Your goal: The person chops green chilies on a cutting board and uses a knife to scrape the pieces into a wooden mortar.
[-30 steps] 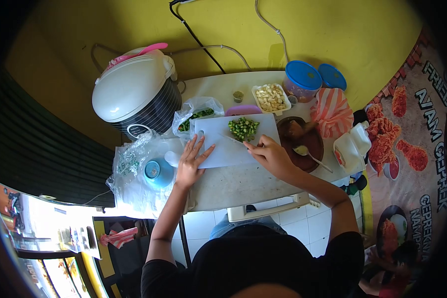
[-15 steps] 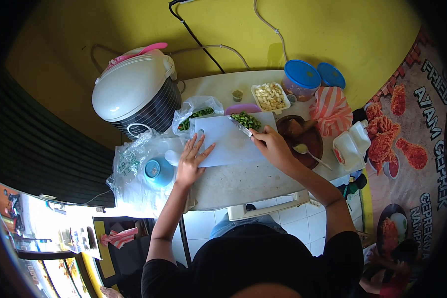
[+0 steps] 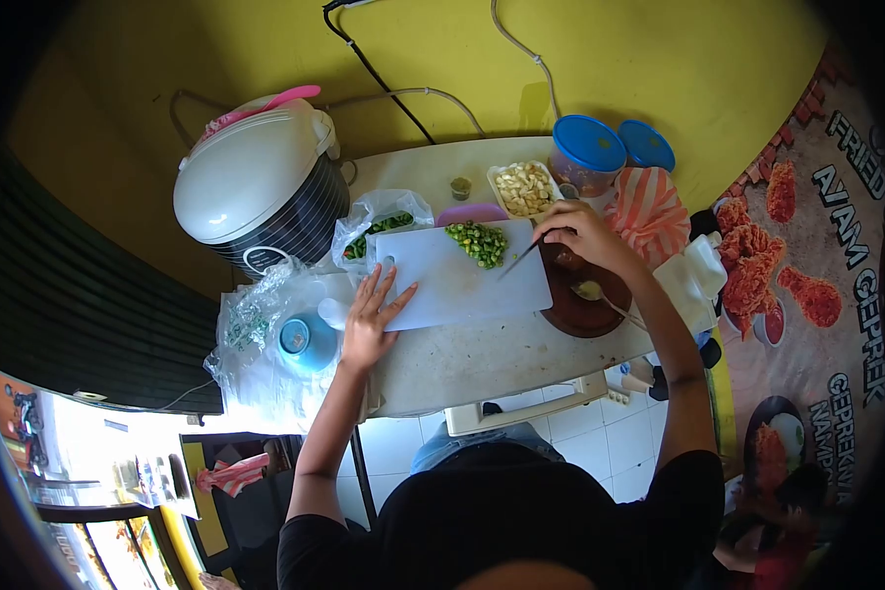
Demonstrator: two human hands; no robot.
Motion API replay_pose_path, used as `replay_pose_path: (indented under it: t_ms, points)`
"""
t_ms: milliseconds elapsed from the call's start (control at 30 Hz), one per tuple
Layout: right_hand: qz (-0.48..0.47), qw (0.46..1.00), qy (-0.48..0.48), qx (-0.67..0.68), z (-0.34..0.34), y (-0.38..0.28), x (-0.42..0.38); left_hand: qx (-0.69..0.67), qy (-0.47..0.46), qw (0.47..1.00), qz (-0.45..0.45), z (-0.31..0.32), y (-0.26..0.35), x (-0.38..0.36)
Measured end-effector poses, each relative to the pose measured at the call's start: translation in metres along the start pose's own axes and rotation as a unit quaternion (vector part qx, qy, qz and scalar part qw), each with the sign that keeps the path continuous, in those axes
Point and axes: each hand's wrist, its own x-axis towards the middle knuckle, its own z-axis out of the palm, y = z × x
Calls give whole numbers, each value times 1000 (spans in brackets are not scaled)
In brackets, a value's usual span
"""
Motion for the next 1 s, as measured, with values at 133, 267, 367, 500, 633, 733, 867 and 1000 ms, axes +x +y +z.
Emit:
replay_pose_path:
  t_ms: [133, 267, 367, 500, 633, 733, 867, 1000]
  points:
    - [-3, 998, -31, -59, 6, 18, -5, 2, 0, 1000, -1, 1, 0, -1]
    - [14, 999, -8, -44, 22, 24, 8, 3, 7, 1000, 5, 2, -1, 0]
    - [15, 999, 8, -32, 30, 32, 26, 3, 2, 1000, 0, 2, -1, -1]
    - [5, 1000, 8, -28, 35, 42, 43, 3, 4, 1000, -2, 3, 0, 0]
    - [5, 1000, 17, -5, 33, 41, 43, 3, -3, 1000, -3, 2, -1, -1]
    - [11, 999, 23, -26, 26, 29, 33, 4, -4, 1000, -4, 1, 0, -1]
    - [32, 999, -1, -18, 30, -13, 13, 4, 3, 1000, 0, 2, 0, 0]
    - [67, 997, -21, -32, 49, -47, -2, 4, 3, 1000, -2, 1, 0, 0]
